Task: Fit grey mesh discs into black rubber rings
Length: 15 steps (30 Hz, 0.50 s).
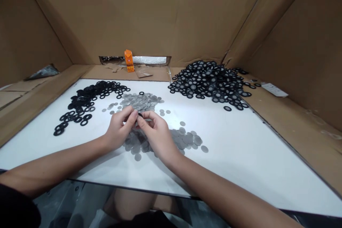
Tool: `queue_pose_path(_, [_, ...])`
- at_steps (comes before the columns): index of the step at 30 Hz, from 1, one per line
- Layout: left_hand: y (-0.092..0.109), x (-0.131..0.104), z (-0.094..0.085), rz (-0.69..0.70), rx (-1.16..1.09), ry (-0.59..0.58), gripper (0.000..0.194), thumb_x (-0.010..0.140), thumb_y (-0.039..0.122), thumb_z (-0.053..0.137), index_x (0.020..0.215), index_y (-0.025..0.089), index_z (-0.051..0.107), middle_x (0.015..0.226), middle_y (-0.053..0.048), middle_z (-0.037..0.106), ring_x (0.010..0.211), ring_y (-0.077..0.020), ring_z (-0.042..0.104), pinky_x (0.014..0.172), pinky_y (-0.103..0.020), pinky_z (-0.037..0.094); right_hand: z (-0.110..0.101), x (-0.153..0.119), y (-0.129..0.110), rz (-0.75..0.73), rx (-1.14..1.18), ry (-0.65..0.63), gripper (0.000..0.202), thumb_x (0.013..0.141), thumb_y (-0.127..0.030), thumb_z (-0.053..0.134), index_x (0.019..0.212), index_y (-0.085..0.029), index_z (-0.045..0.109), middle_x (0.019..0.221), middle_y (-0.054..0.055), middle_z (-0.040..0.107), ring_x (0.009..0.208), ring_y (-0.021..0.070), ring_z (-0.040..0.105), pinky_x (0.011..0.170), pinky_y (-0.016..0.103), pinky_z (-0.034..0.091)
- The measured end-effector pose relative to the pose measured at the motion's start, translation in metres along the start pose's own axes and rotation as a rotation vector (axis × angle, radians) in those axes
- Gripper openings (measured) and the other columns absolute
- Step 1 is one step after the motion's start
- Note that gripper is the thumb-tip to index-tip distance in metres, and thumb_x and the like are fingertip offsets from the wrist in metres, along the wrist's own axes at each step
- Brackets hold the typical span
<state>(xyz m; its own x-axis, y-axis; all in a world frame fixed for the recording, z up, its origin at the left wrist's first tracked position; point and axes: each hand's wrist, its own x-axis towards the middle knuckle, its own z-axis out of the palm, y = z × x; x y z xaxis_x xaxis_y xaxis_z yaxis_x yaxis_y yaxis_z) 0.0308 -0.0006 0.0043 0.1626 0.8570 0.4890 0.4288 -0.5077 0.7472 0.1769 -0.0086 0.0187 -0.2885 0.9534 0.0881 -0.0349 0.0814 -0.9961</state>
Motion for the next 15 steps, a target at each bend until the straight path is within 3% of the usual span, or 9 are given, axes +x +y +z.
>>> queue_pose_path(4, [0.0001,0.0034,-0.0049,-0.038,0.003,-0.112,0.03,0.095,0.039,0.041,0.072,0.02,0.039,0.06,0.003,0.048,0.055,-0.0116,0.045,0.053,-0.025,0.033,-0.0031,0.0039,0.0028,-0.022,-0.068,-0.011,0.024,0.087,-0.042,0.059,0.089,-0.018,0.061,0.088,0.004,0.067,0.08,0.0168,0.062,0.074,0.029,0.048])
queue_pose_path(7, [-0.0004,0.0045,-0.0064,-0.036,-0.017,-0.139,0.033,0.096,0.037,0.04,0.068,0.02,0.034,0.056,0.004,0.044,0.052,-0.0115,0.043,0.052,-0.025,0.031,-0.0058,0.0048,0.0039,-0.071,-0.177,0.019,0.02,0.087,-0.038,0.058,0.083,-0.018,0.061,0.083,0.003,0.065,0.076,0.0162,0.06,0.07,0.028,0.046])
queue_pose_path(15, [0.0029,0.0009,0.0001,-0.018,-0.058,0.082,0.035,0.093,0.033,0.046,0.063,0.02,0.034,0.054,0.003,0.043,0.052,-0.0113,0.043,0.051,-0.026,0.032,-0.0009,0.0009,0.0008,-0.261,-0.419,0.137,0.011,0.087,-0.026,0.057,0.078,-0.02,0.055,0.08,0.001,0.062,0.076,0.0154,0.057,0.07,0.028,0.043])
